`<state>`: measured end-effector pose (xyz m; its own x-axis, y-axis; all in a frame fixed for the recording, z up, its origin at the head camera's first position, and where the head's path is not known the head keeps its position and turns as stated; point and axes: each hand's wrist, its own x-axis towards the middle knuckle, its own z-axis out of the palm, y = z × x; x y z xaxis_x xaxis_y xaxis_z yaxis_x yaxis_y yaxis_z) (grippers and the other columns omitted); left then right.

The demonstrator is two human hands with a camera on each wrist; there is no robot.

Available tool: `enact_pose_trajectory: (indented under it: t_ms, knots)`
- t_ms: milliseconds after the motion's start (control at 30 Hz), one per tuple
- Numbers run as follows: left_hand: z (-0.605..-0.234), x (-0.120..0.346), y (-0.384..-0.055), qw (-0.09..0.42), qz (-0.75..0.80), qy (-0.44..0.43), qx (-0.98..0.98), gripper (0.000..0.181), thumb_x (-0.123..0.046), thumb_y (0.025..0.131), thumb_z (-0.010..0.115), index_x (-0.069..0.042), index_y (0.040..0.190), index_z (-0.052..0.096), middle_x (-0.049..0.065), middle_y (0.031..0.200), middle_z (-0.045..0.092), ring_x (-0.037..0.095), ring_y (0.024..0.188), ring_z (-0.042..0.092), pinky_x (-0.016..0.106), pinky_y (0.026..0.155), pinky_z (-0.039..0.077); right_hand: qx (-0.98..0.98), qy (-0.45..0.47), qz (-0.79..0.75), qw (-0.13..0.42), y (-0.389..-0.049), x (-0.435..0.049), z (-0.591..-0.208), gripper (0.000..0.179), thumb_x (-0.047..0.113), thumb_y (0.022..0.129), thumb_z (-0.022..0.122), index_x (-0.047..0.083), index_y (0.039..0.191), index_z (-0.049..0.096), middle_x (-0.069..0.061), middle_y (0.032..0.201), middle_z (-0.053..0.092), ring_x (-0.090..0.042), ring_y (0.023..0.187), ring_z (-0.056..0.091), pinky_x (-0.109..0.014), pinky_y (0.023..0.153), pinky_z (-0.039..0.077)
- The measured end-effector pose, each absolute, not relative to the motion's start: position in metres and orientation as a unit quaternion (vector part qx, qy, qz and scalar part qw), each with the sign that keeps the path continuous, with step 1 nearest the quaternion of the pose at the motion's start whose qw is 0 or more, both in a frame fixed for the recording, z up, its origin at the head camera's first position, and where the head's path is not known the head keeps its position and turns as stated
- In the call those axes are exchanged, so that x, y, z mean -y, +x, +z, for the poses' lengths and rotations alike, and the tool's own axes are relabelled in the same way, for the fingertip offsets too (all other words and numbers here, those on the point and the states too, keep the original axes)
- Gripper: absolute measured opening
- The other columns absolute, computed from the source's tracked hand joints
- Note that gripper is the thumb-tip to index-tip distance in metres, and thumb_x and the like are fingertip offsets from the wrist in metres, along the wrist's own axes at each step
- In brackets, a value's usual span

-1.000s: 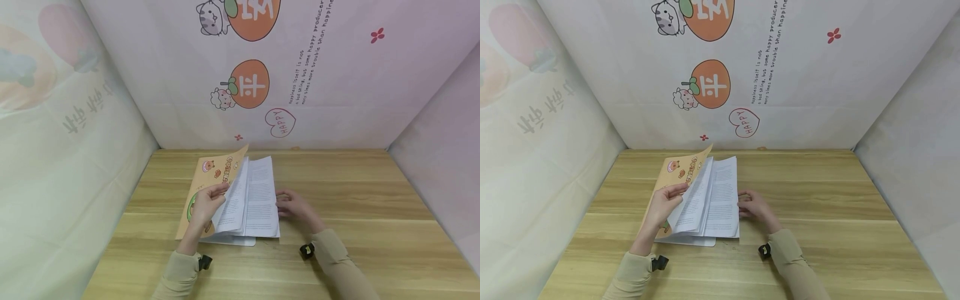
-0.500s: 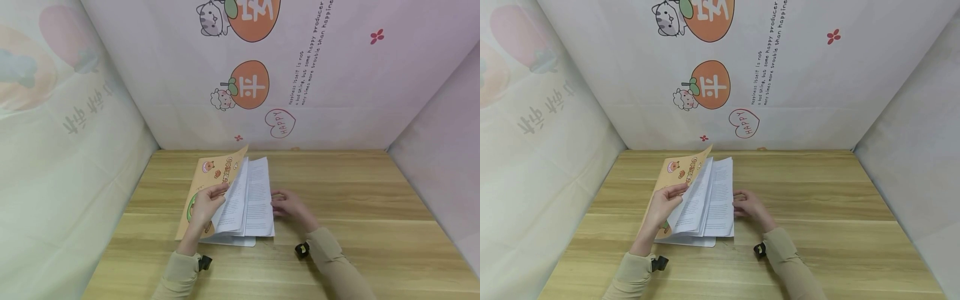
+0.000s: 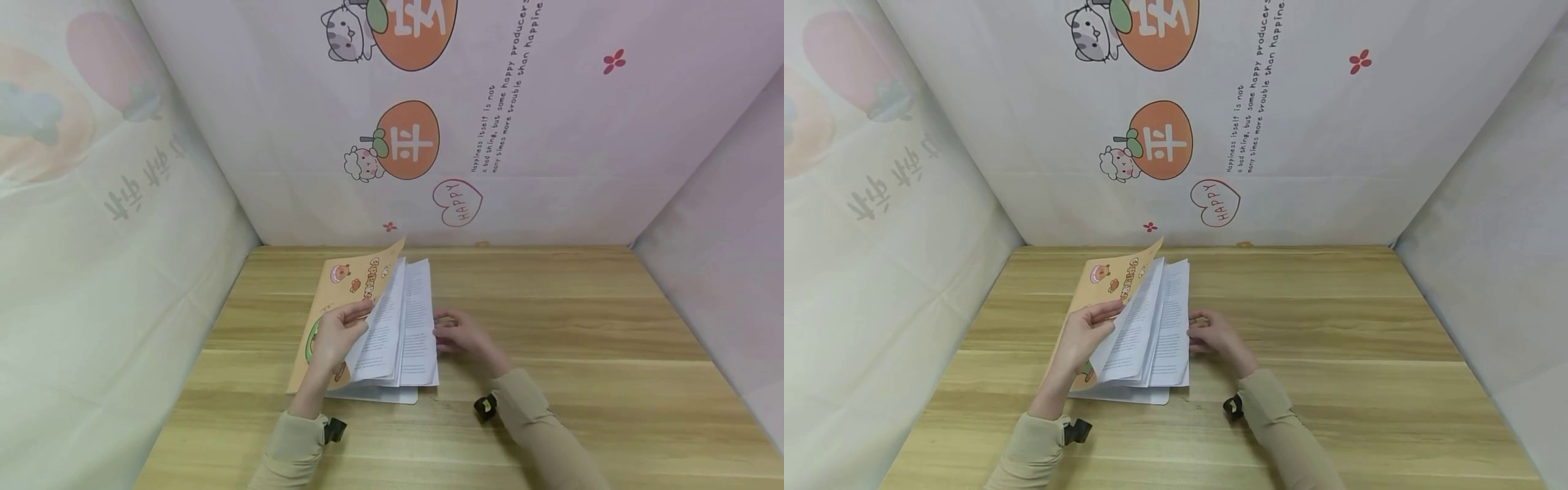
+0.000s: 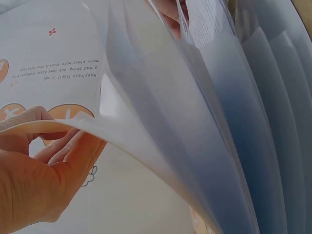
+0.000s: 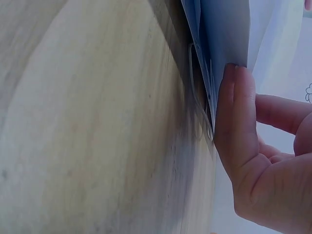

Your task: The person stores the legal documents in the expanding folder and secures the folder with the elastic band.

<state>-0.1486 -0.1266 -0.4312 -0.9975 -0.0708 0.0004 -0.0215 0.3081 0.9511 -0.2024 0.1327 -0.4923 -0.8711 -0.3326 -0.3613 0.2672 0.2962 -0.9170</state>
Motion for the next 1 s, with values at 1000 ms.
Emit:
enact_pose_trajectory:
  t_ms: [1000]
  knots:
    - [-0.432, 0.127, -0.148, 0.028, -0.588, 0.026, 0.808, 0.042, 0.004, 0.082, 0.056, -0.004, 0.121, 0.069, 0.014, 0.123, 0.071, 0.030, 0.113, 0.070, 0.039, 0.095, 0.058, -0.745, -0.003, -0.610, 0.271, -0.208, -0.103, -0.496, 0.052, -0.001, 0.092, 0.058, -0.005, 0.141, 0.043, -0.031, 0.130, 0.060, -0.017, 0.089, 0.071, -0.033, 0.080, 0.063]
